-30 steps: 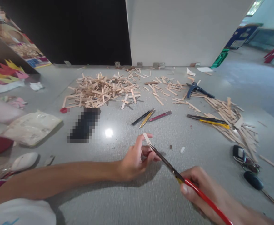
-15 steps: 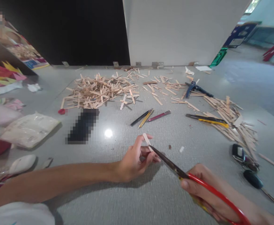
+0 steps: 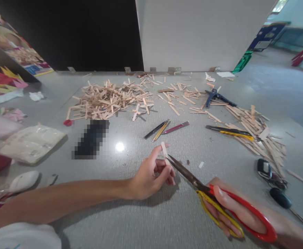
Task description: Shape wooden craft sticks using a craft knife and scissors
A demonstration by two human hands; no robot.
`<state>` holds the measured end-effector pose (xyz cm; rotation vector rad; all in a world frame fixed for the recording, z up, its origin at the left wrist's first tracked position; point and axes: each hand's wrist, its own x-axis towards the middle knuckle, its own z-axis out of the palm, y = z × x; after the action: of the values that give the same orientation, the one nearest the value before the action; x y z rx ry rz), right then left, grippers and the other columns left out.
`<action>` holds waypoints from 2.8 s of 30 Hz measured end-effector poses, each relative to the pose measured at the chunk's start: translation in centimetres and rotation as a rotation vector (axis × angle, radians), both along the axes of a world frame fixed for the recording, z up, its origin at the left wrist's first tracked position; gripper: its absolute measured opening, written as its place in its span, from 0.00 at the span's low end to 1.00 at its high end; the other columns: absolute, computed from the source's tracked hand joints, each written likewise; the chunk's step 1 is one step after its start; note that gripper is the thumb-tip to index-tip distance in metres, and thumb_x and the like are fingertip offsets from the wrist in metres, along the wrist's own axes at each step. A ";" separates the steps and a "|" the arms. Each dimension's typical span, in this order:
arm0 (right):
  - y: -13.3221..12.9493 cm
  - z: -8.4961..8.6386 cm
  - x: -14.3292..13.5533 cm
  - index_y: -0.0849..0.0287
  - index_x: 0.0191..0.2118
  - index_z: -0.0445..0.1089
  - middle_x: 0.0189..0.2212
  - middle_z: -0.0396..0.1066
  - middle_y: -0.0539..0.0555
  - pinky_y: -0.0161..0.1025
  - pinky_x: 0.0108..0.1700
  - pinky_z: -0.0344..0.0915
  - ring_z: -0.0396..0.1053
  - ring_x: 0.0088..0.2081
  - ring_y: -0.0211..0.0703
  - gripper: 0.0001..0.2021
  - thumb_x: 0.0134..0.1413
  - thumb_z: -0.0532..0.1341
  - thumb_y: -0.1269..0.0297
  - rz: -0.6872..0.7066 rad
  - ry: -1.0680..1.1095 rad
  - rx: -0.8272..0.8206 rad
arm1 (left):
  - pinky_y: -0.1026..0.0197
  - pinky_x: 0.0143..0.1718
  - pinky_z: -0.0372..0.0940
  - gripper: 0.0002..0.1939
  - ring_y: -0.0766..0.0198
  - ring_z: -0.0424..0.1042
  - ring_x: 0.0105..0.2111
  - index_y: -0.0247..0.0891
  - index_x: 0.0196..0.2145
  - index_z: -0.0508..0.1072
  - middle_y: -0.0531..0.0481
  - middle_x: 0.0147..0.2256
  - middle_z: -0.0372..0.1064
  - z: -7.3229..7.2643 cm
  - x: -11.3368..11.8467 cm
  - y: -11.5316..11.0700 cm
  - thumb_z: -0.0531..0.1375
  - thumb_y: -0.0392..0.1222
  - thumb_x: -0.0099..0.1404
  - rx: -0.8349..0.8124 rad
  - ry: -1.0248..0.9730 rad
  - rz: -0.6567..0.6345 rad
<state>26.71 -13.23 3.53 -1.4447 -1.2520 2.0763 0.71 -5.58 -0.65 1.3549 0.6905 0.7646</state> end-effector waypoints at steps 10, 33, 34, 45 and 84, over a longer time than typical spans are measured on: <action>-0.2 0.6 -0.8 0.53 0.26 0.60 0.09 0.54 0.39 0.27 0.14 0.56 0.55 0.11 0.31 0.41 0.48 0.50 0.12 0.012 -0.168 -0.084 | 0.68 0.20 0.59 0.29 0.70 0.63 0.17 0.31 0.71 0.53 0.59 0.25 0.67 -0.7 -0.1 0.0 0.53 0.43 0.78 0.314 0.278 0.020; 0.1 -0.1 -2.5 0.52 0.22 0.57 0.11 0.53 0.40 0.27 0.12 0.50 0.50 0.11 0.28 0.40 0.53 0.51 0.15 0.003 -0.207 -0.041 | 0.67 0.22 0.65 0.26 0.66 0.73 0.20 0.40 0.62 0.57 0.57 0.30 0.72 0.8 0.5 0.5 0.62 0.52 0.75 -0.031 0.126 0.026; 0.0 0.1 -2.6 0.52 0.22 0.57 0.11 0.52 0.40 0.26 0.12 0.50 0.49 0.11 0.28 0.39 0.53 0.52 0.16 -0.004 -0.225 -0.059 | 0.66 0.22 0.65 0.26 0.66 0.73 0.20 0.40 0.62 0.57 0.57 0.29 0.72 0.8 0.5 0.5 0.61 0.52 0.75 -0.028 0.133 0.023; 0.5 1.0 -1.9 0.53 0.19 0.57 0.09 0.50 0.40 0.26 0.11 0.46 0.48 0.10 0.28 0.36 0.57 0.56 0.23 0.007 -0.259 -0.018 | 0.68 0.20 0.63 0.31 0.68 0.69 0.19 0.37 0.68 0.58 0.58 0.28 0.70 0.8 0.1 0.9 0.61 0.50 0.74 -0.033 0.161 -0.038; -0.2 -1.9 -0.3 0.53 0.30 0.61 0.18 0.60 0.42 0.32 0.20 0.61 0.58 0.15 0.32 0.38 0.57 0.49 0.17 0.040 -0.102 0.092 | 0.68 0.20 0.66 0.26 0.67 0.75 0.20 0.34 0.64 0.66 0.52 0.29 0.76 0.6 -0.3 1.1 0.59 0.53 0.77 0.062 0.157 0.018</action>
<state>26.40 -13.43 1.65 -1.5132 -1.4074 1.9641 0.44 -4.53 -0.04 1.4785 0.8094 0.7037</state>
